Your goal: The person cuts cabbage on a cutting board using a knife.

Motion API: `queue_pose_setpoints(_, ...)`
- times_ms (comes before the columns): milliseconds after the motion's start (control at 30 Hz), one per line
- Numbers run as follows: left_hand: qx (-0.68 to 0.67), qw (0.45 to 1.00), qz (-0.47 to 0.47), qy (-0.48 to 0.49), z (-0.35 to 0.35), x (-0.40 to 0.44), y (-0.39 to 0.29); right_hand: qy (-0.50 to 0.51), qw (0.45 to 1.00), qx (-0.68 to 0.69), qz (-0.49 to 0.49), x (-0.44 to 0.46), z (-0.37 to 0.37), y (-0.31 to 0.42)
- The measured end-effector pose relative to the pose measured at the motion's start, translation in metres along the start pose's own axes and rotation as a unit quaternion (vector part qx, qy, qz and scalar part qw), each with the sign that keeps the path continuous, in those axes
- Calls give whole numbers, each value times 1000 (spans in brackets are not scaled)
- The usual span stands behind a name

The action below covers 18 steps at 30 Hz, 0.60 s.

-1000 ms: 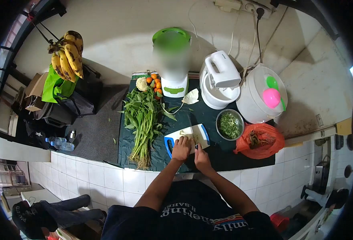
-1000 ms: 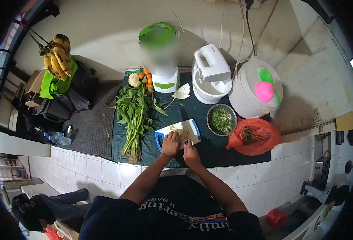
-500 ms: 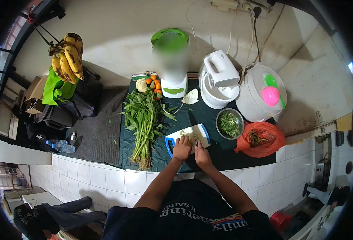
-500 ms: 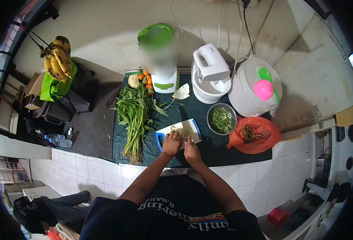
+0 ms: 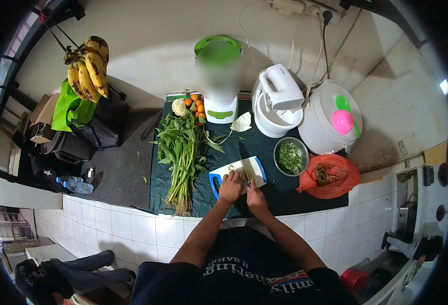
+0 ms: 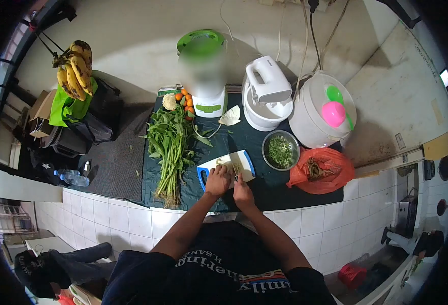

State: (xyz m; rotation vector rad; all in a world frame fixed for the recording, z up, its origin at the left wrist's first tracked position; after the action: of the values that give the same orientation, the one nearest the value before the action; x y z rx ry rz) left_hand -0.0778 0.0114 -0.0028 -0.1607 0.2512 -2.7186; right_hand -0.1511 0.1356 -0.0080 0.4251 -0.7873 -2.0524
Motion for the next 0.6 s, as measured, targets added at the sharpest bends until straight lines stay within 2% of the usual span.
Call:
queue_pose_setpoints(33, 0, 1000, 0, -1, 1, 0, -1, 14, 999, 12, -28, 4, 3, 1)
queue_pose_setpoints(100, -74, 995, 61, -38, 3, 2, 1, 27, 998, 22, -54, 8, 7, 1)
queue_pose_setpoints(167, -109, 991, 77, -29, -2, 13, 4, 22, 994, 17, -105, 10, 8, -5)
queue_pose_setpoints(233, -146, 985, 91, -15, -2, 16, 2, 18, 993, 17, -117, 8, 13, -5)
queue_pose_setpoints(300, -234, 958, 163, 34, -5, 22, 3, 12, 992, 14, -123, 12, 23, -6)
queue_pose_setpoints(333, -235, 958, 160, 31, -3, 27, 5, 3, 994, 15, -106, 13, 28, -4)
queue_pose_setpoints(400, -387, 895, 218, 33, -11, 22, 5, -2, 995, 14, -94, 7, 31, -3)
queue_pose_setpoints(433, -389, 894, 220, 34, -15, 19, 5, -27, 998, -13, -61, 5, 33, -1)
queue_pose_setpoints(500, -418, 887, 186, -63, -7, 16, 7, -47, 998, -38, -24, 5, 38, 5)
queue_pose_setpoints(533, -417, 887, 190, -65, -1, 15, 8, -57, 996, -67, 5, 4, 41, 10)
queue_pose_setpoints(600, -341, 925, 122, -114, 24, 5, 0, -62, 994, -90, 28, 1, 45, 20)
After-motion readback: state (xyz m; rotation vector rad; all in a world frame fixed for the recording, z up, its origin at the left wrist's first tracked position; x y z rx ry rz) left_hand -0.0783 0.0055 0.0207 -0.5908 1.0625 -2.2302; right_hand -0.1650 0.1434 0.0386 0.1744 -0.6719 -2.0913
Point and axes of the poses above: each hand's wrist, its own x-axis towards the middle knuckle, its own z-axis out of the back of the hand, y = z × x, the point moved 3 cm from there along x, towards the middle knuckle, and after that the axes turned 4 degrees about y, right-handed, at the moved point
